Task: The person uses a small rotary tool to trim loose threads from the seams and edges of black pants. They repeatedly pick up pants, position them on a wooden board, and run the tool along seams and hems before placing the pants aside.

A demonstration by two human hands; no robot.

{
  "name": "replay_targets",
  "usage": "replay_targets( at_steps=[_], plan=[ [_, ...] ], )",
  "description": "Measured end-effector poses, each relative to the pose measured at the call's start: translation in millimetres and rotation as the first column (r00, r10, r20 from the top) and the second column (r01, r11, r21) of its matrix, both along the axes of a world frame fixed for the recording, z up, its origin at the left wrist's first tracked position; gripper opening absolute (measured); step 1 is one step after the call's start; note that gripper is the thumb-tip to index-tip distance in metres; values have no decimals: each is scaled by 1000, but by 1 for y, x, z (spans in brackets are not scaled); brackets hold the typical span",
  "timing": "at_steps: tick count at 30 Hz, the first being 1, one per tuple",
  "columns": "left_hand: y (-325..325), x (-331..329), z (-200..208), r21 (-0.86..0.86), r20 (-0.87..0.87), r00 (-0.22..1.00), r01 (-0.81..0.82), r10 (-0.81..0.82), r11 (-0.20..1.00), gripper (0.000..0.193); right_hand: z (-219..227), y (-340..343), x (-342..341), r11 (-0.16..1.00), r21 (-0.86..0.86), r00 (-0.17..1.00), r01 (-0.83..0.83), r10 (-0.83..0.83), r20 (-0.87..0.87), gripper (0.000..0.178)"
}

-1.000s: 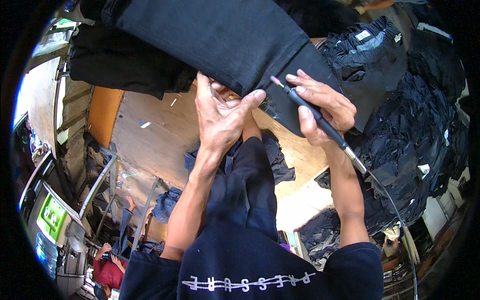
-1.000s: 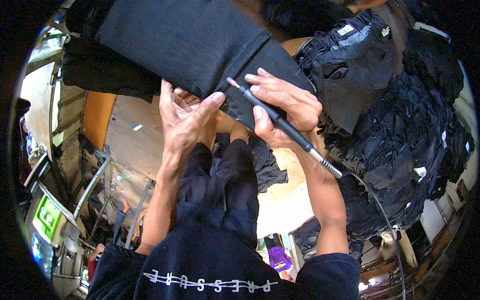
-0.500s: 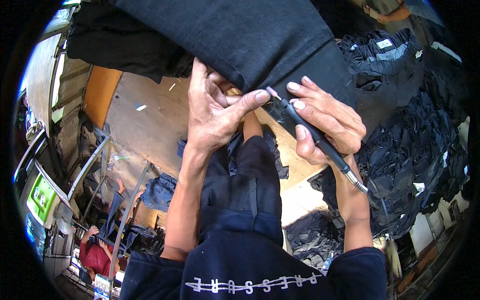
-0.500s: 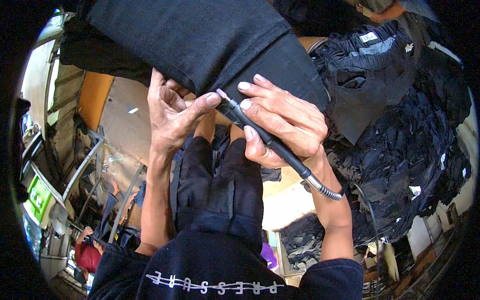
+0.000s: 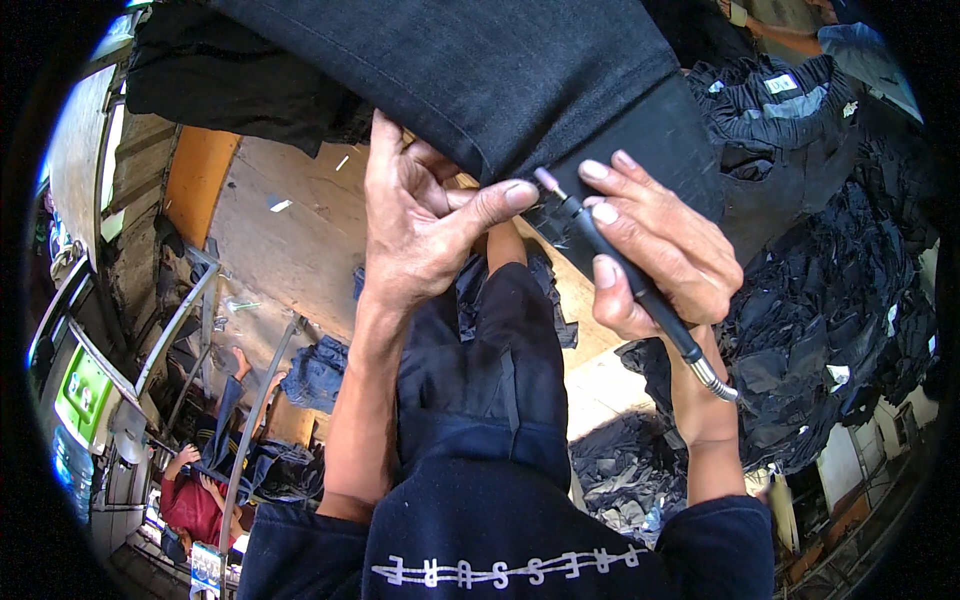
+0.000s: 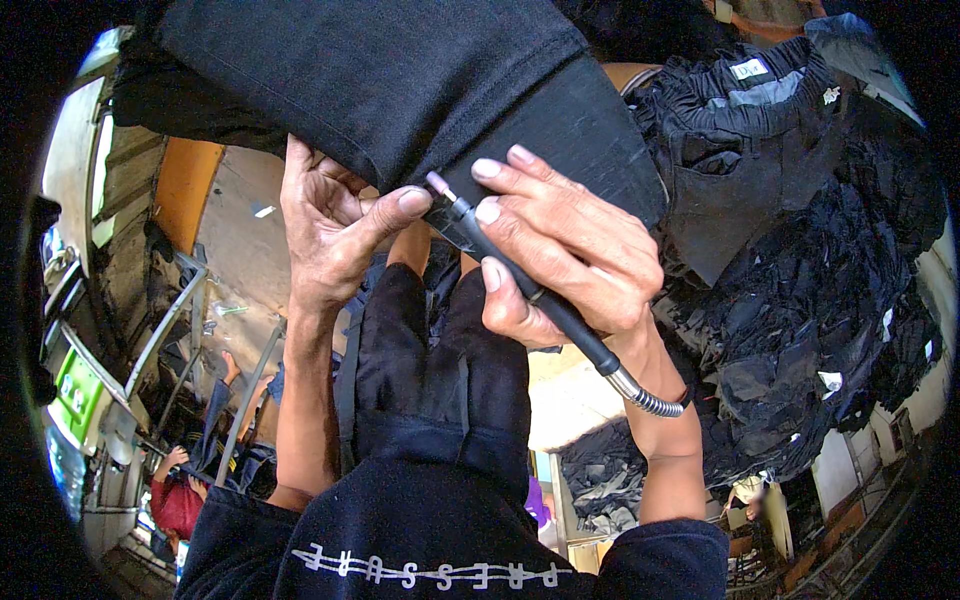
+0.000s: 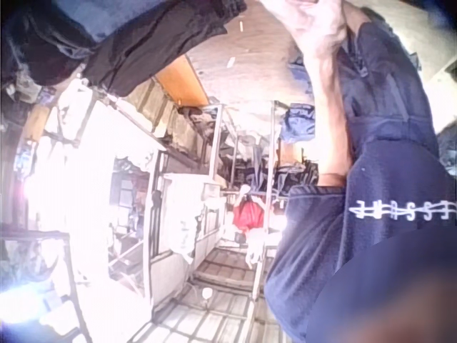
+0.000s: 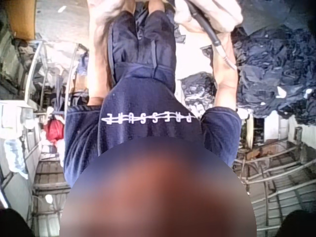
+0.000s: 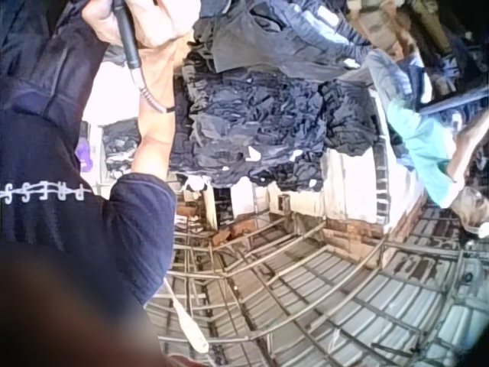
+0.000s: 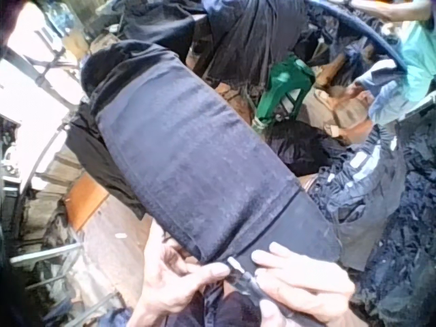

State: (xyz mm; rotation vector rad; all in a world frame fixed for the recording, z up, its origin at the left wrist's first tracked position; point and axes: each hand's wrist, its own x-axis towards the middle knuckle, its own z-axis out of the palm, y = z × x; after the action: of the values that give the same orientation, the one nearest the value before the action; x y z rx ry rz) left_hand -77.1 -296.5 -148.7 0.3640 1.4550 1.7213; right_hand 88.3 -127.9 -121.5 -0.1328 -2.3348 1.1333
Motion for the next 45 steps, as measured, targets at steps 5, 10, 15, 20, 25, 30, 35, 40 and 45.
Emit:
replay_targets(
  at_steps=[5,10,15,20,25,30,35,40,45],
  plan=[
    [-1,0,-3,13,-5,1000,-4,4,1000,100,4,-2,1,1000,19,999,4,-5,48,32],
    [0,0,-2,17,35,999,-12,11,1000,100,6,0,1,1000,16,999,-4,3,47,33],
    [0,-1,-1,10,35,999,-8,8,1000,101,4,0,1,998,32,998,58,-59,24,33],
    [0,0,-2,26,32,999,-22,21,999,101,3,-1,3,998,35,998,52,-53,40,34],
    [-1,-1,-3,4,-1,1000,3,-3,1000,100,1,-1,3,996,25,996,89,-90,13,32],
    [-1,-1,-4,16,9,1000,6,-6,1000,99,1,0,5,997,7,996,81,-81,28,34],
    [0,-2,-4,14,-4,1000,15,-14,1000,100,0,1,3,994,44,995,103,-104,3,34],
    [0,-2,-2,7,-17,1000,25,-24,1000,102,1,1,4,997,19,997,76,-76,16,30],
    [-1,-1,-1,2,9,1000,3,-3,1000,105,2,2,6,993,43,993,113,-115,40,32]
  ],
)
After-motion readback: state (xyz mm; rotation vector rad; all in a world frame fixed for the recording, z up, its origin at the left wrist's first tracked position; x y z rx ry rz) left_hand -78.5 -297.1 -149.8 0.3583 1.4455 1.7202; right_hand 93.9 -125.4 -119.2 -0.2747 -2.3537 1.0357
